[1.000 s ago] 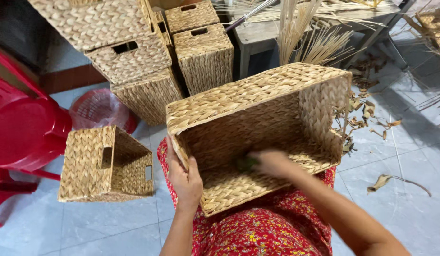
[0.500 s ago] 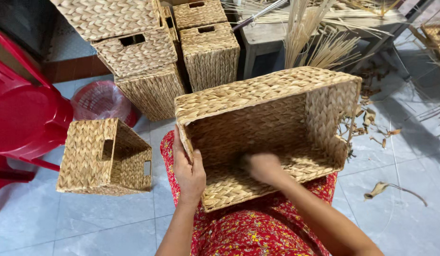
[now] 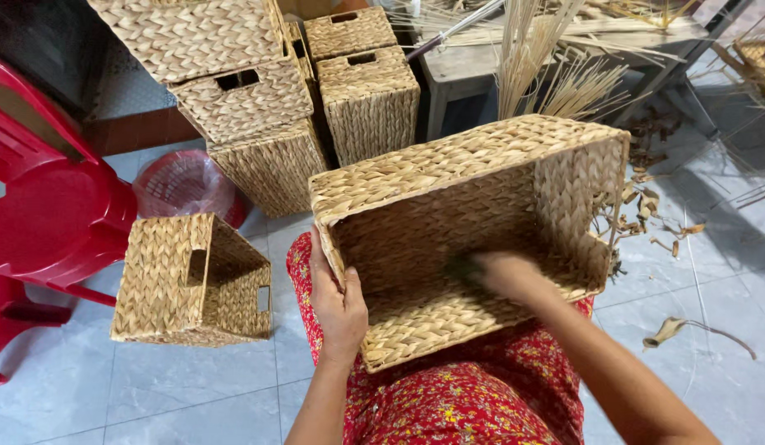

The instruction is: The person sits on a chair and wipes a woven water-hyacinth storage basket with a green cloth, first rubbing the outer sides and lid area, then reaching inside to wipe the interior walls and bottom, then wiping the outside again. Other finished baskets are stacked nearby on the floor.

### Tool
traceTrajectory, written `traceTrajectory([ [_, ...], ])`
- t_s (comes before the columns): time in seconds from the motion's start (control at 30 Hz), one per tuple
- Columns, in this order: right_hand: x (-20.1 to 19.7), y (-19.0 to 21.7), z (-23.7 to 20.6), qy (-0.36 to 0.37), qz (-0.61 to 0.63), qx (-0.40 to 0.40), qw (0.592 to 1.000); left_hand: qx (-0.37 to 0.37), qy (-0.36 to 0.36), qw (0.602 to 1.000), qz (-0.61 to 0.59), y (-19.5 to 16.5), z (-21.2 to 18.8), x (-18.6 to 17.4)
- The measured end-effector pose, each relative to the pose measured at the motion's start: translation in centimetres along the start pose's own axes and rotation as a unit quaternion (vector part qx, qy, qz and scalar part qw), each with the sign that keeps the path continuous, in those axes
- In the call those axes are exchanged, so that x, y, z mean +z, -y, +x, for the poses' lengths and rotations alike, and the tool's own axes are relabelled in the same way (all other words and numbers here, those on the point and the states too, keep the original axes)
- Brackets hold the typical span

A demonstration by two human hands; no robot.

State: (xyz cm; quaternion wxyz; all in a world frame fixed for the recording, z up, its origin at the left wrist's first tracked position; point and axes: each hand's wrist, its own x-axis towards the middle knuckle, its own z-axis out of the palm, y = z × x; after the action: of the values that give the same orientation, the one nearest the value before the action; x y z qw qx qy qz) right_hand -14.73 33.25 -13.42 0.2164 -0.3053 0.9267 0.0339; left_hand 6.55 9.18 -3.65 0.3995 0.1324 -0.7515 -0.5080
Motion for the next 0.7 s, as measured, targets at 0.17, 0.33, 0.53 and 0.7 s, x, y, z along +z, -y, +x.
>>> traceTrajectory([
  [0.17,-0.4,-6.3,-0.4,-0.043,0.044,0.117,0.991,0.006,0.013,1.000,0.000,-0.1,0.3,0.4],
  [0.33,0.7,0.0,-0.6,-0.030,0.016,0.068,0.997,0.000,0.004,1.000,-0.008,0.1,0.6,0.3],
  [0.53,0.2,13.7,-2.6,-0.036,0.156,-0.177,0.971,0.023,-0.008,0.999,0.031,0.3,0.5,-0.6],
  [0.7,1.3,16.8,-3.3,-0.063,0.153,-0.222,0.961,-0.001,-0.012,0.999,0.034,0.1,0.0,-1.1],
])
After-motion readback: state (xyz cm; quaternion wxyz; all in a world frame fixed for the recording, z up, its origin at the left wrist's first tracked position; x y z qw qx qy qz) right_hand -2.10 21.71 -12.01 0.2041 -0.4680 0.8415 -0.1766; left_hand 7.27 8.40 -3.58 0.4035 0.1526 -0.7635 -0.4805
